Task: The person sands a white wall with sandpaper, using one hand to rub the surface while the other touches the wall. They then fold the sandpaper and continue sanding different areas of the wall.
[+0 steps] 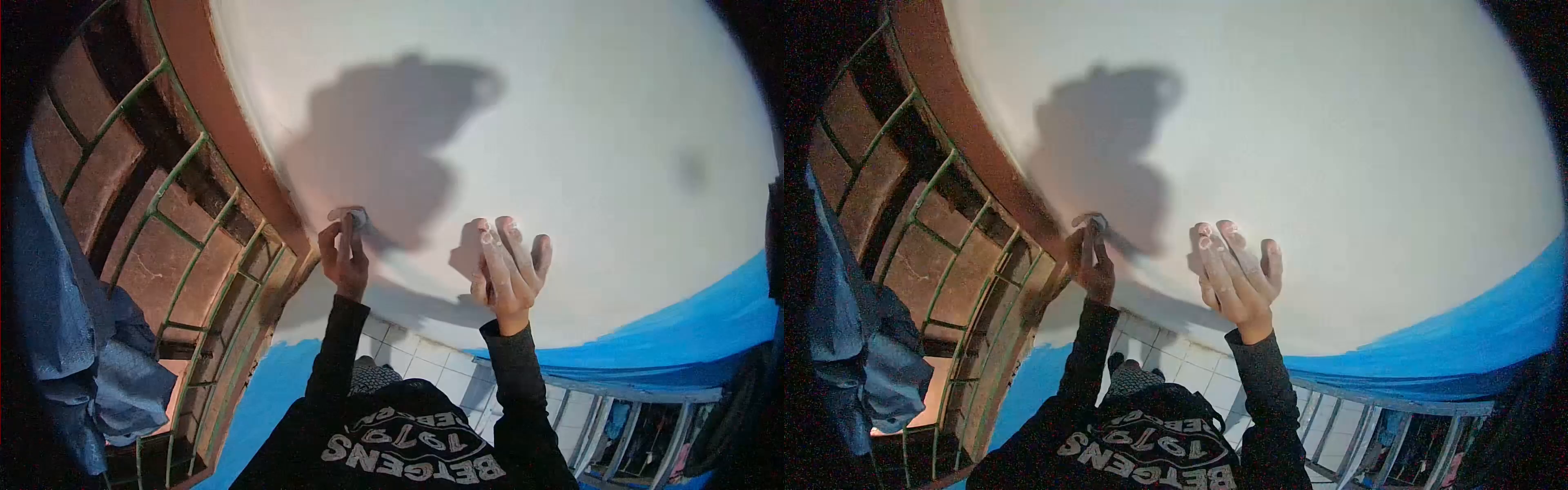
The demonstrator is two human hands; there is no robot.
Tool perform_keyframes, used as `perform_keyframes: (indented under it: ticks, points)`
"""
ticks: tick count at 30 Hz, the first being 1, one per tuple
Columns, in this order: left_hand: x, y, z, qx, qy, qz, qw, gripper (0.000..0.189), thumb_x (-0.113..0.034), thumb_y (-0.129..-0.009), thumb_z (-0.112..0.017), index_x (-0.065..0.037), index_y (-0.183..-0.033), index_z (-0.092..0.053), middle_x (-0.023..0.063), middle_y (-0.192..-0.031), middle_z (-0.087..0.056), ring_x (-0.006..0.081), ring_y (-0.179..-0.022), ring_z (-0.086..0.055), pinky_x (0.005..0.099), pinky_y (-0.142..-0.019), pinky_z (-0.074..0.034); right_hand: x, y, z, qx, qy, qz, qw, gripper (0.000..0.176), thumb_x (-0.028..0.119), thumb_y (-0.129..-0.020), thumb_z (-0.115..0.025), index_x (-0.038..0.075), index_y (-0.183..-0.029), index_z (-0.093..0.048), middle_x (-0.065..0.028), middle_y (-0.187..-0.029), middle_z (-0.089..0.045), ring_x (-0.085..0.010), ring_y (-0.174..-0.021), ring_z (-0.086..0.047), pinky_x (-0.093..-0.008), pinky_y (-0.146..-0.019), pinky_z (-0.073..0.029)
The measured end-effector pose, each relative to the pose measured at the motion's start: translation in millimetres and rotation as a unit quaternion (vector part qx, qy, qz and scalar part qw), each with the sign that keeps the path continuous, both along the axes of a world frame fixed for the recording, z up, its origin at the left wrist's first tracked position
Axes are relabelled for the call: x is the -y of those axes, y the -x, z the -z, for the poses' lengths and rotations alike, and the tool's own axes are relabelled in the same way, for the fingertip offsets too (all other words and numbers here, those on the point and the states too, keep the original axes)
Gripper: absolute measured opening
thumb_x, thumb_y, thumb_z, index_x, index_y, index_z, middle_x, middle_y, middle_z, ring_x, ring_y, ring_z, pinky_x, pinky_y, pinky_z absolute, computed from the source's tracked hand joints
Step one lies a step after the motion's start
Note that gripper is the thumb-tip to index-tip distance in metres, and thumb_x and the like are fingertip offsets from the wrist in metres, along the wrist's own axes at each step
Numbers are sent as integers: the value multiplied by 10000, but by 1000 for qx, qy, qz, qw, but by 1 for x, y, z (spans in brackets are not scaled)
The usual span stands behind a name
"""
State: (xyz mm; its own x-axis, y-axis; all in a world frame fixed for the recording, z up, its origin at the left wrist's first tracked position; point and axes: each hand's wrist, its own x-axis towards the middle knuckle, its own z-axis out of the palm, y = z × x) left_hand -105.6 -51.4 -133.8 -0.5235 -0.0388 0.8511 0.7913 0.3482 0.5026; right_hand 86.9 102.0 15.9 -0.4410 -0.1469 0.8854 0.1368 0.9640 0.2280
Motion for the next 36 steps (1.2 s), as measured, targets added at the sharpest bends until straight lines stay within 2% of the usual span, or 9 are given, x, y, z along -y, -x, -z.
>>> perform_keyframes:
  ticks: [2, 7, 9, 18, 25, 27, 28, 33, 36]
  points:
    - [5, -4, -19, 97, 0, 68, 993, 163, -81, -1024, -550, 12, -1122, -640, 144, -1020, -642, 335, -916, -651, 461, -845, -542, 1, 0, -1, -1, 5, -3, 1000, 345, 224, -961, -536, 119, -1242, -707, -51, -1116, -768, -247, -1246, -649, -574, -1198, -268]
    - [2, 10, -44, 4, 41, 66, 997, 123, -103, -1029, -544, 0, -995, -602, 174, -983, -637, 319, -798, -654, 369, -601, -525, 0, 2, 0, -14, 23, -24, 999, 364, 106, -881, -607, 131, -1229, -708, -35, -1114, -772, -229, -1228, -661, -560, -1196, -278]
    - [-1, 6, -54, 92, -2, 112, 989, 147, -116, -1038, -528, -11, -961, -597, 157, -920, -648, 284, -705, -648, 346, -547, -501, 0, 2, 0, -12, 26, -24, 999, 360, 105, -883, -603, 134, -1226, -708, -30, -1111, -773, -223, -1221, -665, -554, -1193, -283]
    - [-11, 7, -40, 39, -39, 59, 997, 235, -190, -1048, -525, -29, -882, -570, 124, -683, -571, 278, -528, -559, 359, -480, -435, -1, 2, 0, -21, 34, -41, 998, 279, 140, -896, -630, 199, -1151, -728, 18, -1130, -764, -162, -1197, -670, -530, -1153, -362]
    - [2, 30, -53, -30, 43, -21, 998, 271, -219, -1055, -492, -25, -887, -577, 134, -665, -565, 302, -559, -604, 393, -499, -474, -1, 0, 6, -14, 37, -18, 999, 200, 194, -892, -678, 257, -1068, -747, 61, -1142, -759, -118, -1169, -677, -498, -1182, -368]
    - [3, 24, -59, 243, -92, 171, 950, 268, -217, -1051, -491, -23, -888, -581, 143, -677, -588, 313, -571, -627, 403, -515, -497, 0, 2, 2, -10, 33, -3, 999, 193, 195, -896, -670, 256, -1061, -748, 61, -1136, -761, -122, -1164, -681, -499, -1180, -370]
    - [3, 22, -45, 244, -91, 170, 951, 268, -217, -1051, -491, -23, -888, -581, 143, -677, -588, 313, -571, -627, 403, -515, -497, 0, 1, 1, -4, 37, -18, 999, 252, 169, -913, -614, 209, -1127, -740, 25, -1138, -765, -151, -1182, -678, -516, -1167, -353]
    - [1, 12, -40, -14, 44, 49, 998, 243, -184, -1048, -505, -34, -873, -581, 151, -695, -629, 298, -546, -634, 381, -481, -486, -2, 4, 7, -31, 20, -34, 999, 327, 140, -931, -540, 163, -1194, -734, -9, -1133, -770, -183, -1203, -674, -524, -1184, -312]
    - [3, 30, -41, 204, 17, 158, 966, 252, -185, -1047, -510, -45, -849, -578, 137, -699, -650, 280, -544, -658, 367, -463, -487, 0, 2, 8, -25, 39, -9, 999, 231, 221, -936, -627, 251, -1132, -745, 61, -1150, -758, -130, -1172, -681, -498, -1127, -405]
